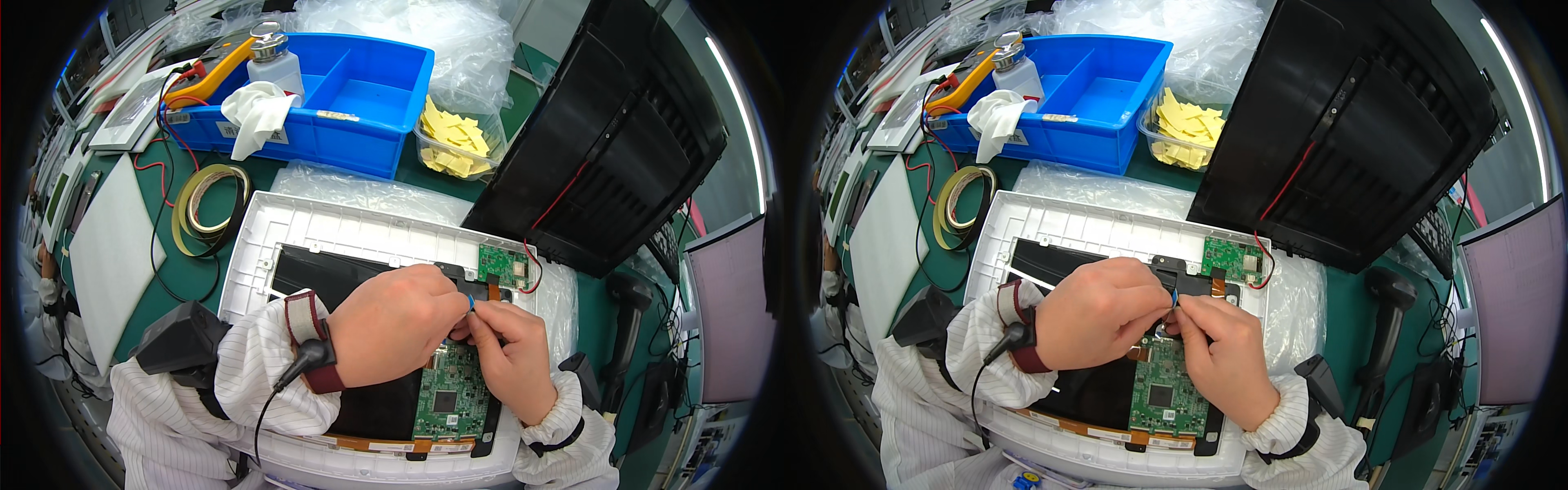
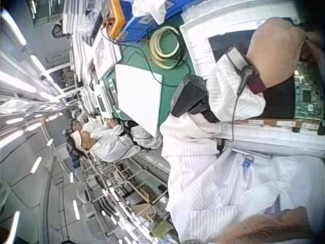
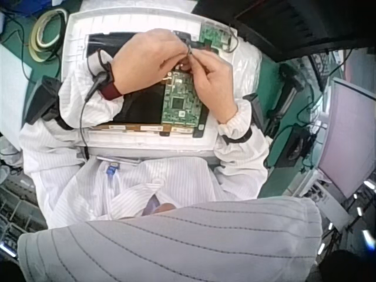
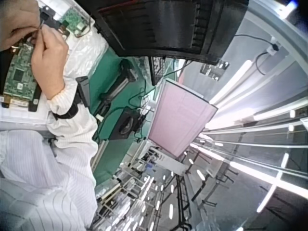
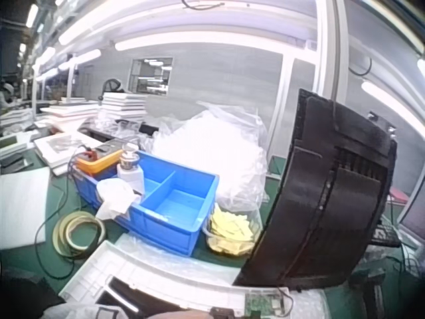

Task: Assembling the internal components and connecting ribbon cables of an electronic tablet or screen device.

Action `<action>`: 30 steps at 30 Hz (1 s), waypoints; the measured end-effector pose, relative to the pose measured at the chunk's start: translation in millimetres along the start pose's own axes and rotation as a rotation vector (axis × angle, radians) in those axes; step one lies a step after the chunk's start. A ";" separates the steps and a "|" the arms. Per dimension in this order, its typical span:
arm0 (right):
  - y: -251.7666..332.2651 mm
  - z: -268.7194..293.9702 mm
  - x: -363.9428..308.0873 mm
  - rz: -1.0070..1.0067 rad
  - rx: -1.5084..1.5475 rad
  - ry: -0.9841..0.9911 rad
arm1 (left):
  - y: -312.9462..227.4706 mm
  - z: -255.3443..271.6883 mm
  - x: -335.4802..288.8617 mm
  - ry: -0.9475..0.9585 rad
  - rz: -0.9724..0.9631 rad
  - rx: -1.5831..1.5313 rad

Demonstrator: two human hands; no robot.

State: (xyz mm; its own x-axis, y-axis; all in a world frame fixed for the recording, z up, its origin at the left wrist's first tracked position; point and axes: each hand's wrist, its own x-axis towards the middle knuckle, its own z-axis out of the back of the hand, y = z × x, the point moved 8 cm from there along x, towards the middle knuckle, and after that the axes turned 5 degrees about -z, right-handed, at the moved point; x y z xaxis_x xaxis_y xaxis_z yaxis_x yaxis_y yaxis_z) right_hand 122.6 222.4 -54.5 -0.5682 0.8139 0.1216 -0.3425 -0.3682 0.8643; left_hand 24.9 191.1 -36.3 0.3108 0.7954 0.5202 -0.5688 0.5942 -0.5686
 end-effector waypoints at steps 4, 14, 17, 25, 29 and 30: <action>-0.1 -1.1 -1.1 0.017 -0.026 0.002 | -5.6 0.1 -0.8 0.009 -0.059 0.039; 3.7 0.4 -0.8 0.038 -0.117 -0.003 | -5.3 -3.2 1.3 0.015 -0.086 0.046; 9.4 -0.3 -1.5 0.096 -0.137 -0.009 | -8.6 -0.3 0.4 0.017 -0.090 0.072; 8.8 0.8 -3.4 0.138 -0.182 -0.052 | -5.2 -0.9 3.3 -0.035 -0.085 0.025; 8.1 -0.2 -1.9 0.118 -0.153 -0.019 | -1.4 3.2 2.6 -0.035 -0.034 -0.039; 6.8 -0.4 -1.2 0.084 -0.107 -0.006 | -1.5 3.7 2.1 -0.036 -0.033 -0.038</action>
State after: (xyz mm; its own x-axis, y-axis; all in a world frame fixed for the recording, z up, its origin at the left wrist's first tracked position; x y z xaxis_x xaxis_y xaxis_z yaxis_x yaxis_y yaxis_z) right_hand 120.7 218.6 -48.9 -0.5940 0.7807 0.1939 -0.3724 -0.4805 0.7940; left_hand 23.6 191.4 -32.0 0.3014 0.7709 0.5611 -0.5292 0.6248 -0.5742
